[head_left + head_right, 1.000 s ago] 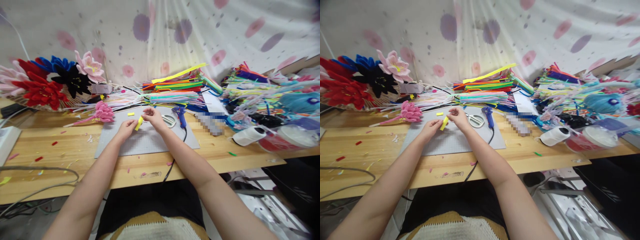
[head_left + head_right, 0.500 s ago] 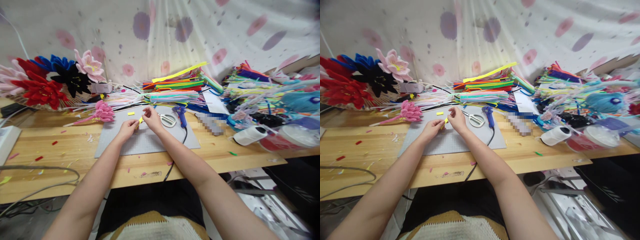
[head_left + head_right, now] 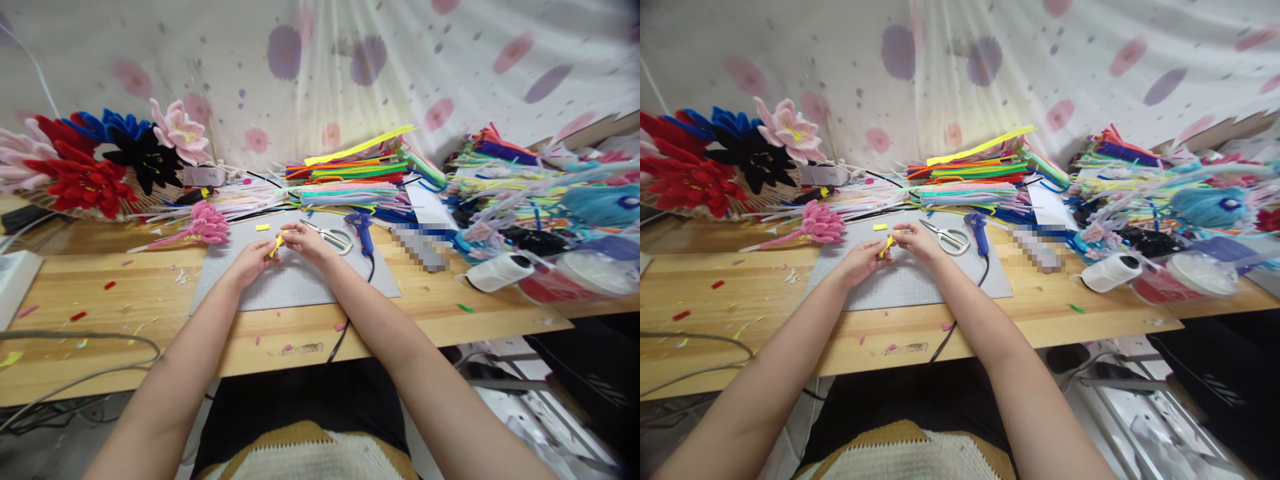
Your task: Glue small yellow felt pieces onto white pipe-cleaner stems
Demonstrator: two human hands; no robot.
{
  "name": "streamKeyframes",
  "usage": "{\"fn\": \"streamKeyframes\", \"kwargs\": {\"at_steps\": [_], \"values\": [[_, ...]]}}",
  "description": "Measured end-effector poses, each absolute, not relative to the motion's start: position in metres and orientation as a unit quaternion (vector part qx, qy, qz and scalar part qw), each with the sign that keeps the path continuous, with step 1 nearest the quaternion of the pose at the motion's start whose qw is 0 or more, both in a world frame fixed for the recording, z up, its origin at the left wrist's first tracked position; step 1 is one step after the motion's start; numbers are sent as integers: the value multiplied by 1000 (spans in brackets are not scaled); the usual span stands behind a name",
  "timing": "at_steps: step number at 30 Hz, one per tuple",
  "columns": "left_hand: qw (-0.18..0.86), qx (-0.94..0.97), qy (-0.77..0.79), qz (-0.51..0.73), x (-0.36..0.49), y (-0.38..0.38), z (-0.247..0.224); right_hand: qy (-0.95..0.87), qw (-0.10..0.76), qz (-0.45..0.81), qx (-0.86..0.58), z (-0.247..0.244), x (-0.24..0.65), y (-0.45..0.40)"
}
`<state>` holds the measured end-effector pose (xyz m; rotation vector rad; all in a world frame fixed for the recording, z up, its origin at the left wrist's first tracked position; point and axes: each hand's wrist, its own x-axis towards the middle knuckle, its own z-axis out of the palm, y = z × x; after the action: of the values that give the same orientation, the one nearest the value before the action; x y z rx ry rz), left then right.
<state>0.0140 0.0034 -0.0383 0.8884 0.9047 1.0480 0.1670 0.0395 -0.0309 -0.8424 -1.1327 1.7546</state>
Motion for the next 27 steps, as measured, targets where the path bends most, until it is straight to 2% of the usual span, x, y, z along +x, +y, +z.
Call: {"fn": "streamKeyframes", "kwargs": {"at_steps": [5,8,11,13,16,18,23,27], "values": [[683,391,421,451,13,3,-38,-494,418,672,-360,-28,165,42],[686,377,437,443,12,2,-36,-557,391,591,-433,-20,176,44],[696,352,447,437,8,1,-31,-654,328,352,-583,-12,200,45],[710,329,450,430,5,1,-27,-691,243,165,-660,-10,218,43],[731,292,452,419,2,1,-21,-711,96,46,-695,-14,236,41],[740,271,454,415,-1,2,-19,-721,53,13,-691,-19,238,40],[751,262,445,410,-11,2,-19,-717,19,-2,-697,-25,234,43],[743,278,430,431,-19,3,-20,-729,52,37,-681,-22,238,45]]}}
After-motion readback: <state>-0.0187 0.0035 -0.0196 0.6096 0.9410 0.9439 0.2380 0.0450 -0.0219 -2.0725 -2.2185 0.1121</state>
